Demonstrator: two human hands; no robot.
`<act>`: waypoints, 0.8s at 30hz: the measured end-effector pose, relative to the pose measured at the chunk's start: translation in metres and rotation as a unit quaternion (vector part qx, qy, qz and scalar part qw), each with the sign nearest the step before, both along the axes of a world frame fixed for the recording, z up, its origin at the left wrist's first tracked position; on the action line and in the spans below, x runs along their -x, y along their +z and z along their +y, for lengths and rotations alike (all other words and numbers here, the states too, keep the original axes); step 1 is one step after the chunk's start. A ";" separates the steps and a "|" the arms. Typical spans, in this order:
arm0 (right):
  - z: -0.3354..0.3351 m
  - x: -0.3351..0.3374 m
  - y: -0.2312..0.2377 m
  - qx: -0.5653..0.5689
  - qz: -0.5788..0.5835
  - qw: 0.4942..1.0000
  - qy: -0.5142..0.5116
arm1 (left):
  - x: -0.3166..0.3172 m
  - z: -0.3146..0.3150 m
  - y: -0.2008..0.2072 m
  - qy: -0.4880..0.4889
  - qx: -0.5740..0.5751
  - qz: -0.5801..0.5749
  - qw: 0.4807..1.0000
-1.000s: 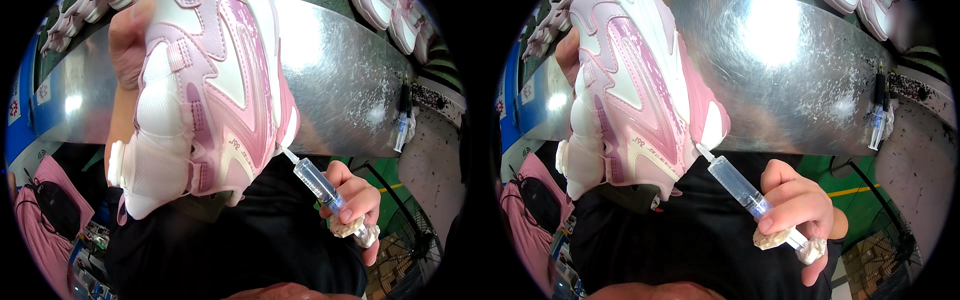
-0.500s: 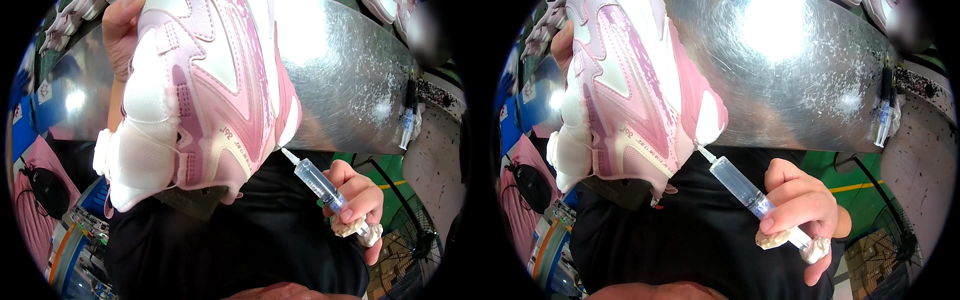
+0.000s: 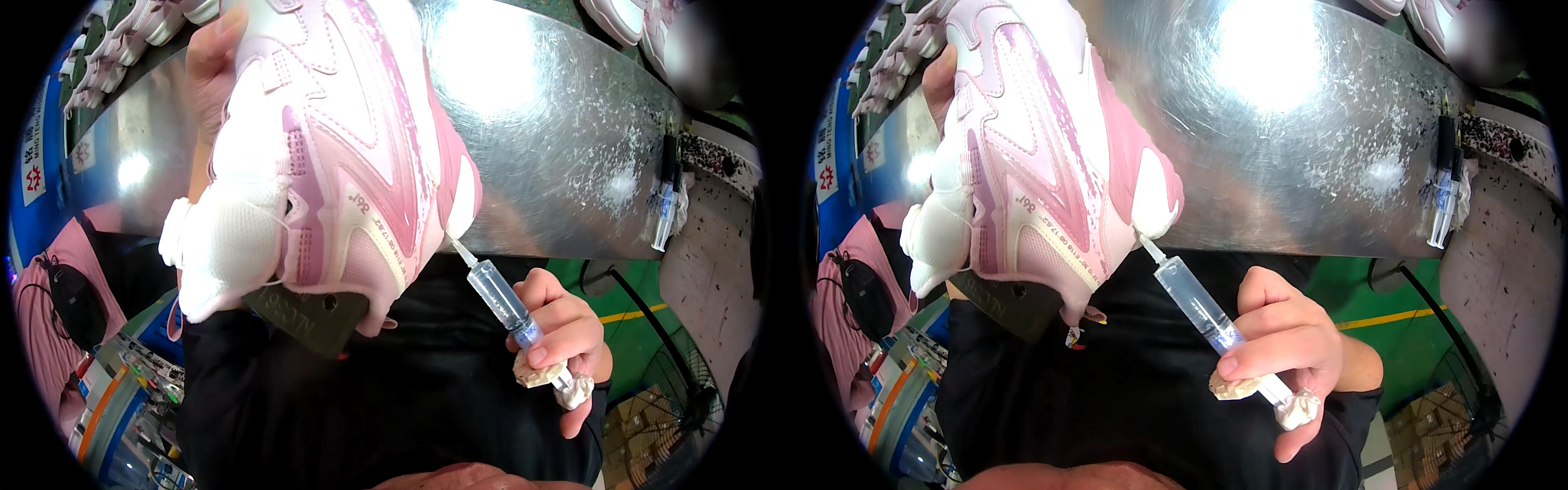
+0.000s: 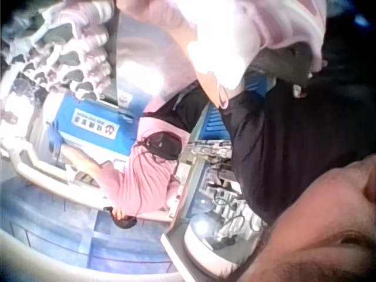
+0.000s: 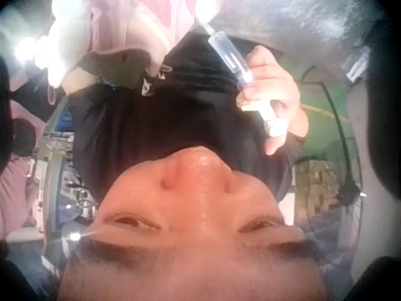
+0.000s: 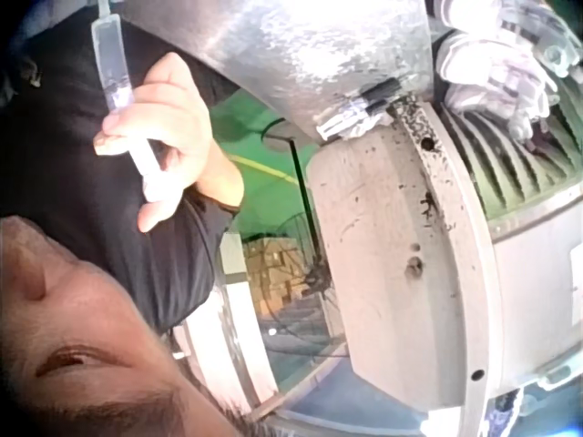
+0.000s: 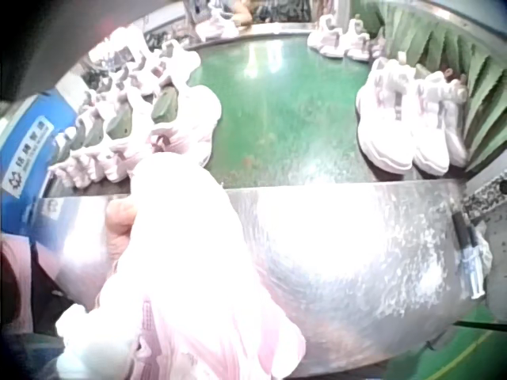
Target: The person repeatedly picks up pink and white sneakers from a conveyor belt, inserts a syringe into the heel, and injects a clear liquid. After each injection, the shoe is placed back on the belt. The process is repeated for multiple shoes in a continuous loop.
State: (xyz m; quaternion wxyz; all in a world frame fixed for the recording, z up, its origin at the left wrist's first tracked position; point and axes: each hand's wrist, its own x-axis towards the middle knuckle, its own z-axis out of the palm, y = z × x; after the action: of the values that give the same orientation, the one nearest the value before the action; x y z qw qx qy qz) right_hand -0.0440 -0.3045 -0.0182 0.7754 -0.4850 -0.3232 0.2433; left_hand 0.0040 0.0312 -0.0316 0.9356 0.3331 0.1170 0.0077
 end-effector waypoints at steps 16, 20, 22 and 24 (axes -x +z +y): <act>0.009 -0.005 -0.033 -0.044 -0.029 0.999 -0.002 | 0.071 0.025 0.040 -0.001 -0.110 0.246 0.963; 0.019 -0.008 -0.037 -0.035 -0.061 0.997 -0.023 | 0.107 0.028 0.041 -0.012 -0.717 -0.066 0.694; 0.026 -0.007 -0.037 -0.034 -0.066 0.997 -0.036 | 0.118 0.031 0.052 -0.035 -0.779 -0.086 0.620; 0.030 -0.005 -0.037 -0.027 -0.065 0.997 -0.032 | 0.134 0.046 0.048 -0.052 -0.772 -0.034 0.633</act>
State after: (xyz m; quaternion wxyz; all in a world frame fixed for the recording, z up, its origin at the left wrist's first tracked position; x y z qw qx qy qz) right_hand -0.0388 -0.2746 -0.0551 0.7727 -0.4887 -0.3640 0.1776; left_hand -0.1304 0.0776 0.0162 0.3392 0.9388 0.0188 0.0575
